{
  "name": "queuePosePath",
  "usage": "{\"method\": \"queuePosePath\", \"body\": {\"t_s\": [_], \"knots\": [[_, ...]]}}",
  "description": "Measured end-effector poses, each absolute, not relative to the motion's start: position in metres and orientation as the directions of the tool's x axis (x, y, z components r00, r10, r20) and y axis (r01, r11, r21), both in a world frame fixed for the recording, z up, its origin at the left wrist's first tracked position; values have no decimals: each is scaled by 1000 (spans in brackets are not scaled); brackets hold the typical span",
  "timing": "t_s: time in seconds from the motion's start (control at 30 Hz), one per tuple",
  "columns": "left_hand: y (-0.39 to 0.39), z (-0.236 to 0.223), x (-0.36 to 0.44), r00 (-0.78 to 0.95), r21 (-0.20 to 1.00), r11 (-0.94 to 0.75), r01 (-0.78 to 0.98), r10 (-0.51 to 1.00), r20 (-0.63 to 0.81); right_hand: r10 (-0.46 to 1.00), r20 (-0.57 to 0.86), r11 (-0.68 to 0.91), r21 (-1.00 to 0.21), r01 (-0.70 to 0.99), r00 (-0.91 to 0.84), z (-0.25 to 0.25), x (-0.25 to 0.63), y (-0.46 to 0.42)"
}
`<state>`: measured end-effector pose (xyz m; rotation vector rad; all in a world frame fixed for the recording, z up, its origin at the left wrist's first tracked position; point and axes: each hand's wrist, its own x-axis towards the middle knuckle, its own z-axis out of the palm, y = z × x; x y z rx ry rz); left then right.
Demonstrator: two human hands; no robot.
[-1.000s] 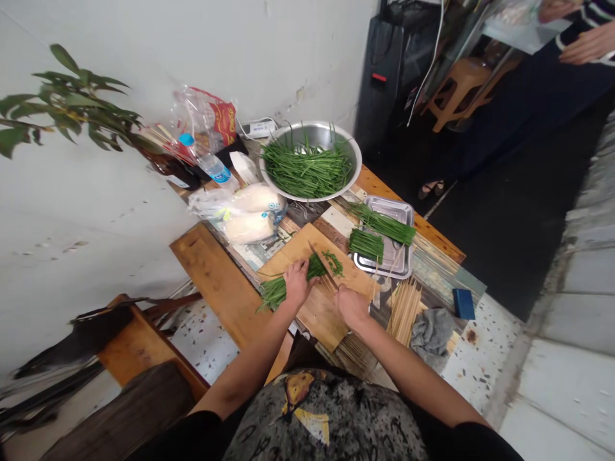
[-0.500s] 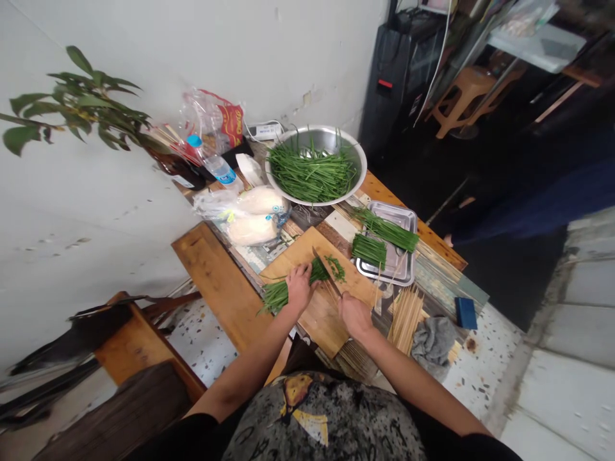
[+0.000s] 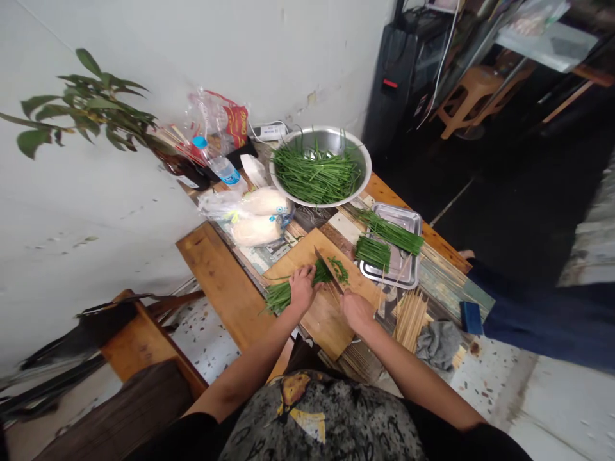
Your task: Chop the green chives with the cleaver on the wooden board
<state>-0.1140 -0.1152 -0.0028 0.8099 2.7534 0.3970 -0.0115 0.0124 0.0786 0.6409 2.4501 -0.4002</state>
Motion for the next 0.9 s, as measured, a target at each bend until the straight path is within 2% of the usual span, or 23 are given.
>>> {"method": "queuePosePath", "body": {"t_s": [0.23, 0.57, 0.77, 0.9], "knots": [[-122, -2, -106, -816, 312, 803, 508, 564, -124, 408, -528, 811, -165, 562, -745, 68, -23, 9], [-99, 1, -93, -887, 282, 865, 415, 454, -89, 436, -438, 820, -165, 547, -786, 93, 4, 20], [-143, 8, -83, -893, 259, 870, 419, 446, -54, 342, -474, 858, -194, 475, -812, 106, 27, 2], [-187, 1, -74, -907, 226, 894, 388, 414, -81, 202, -525, 888, -258, 381, -827, 105, 35, -21]]}}
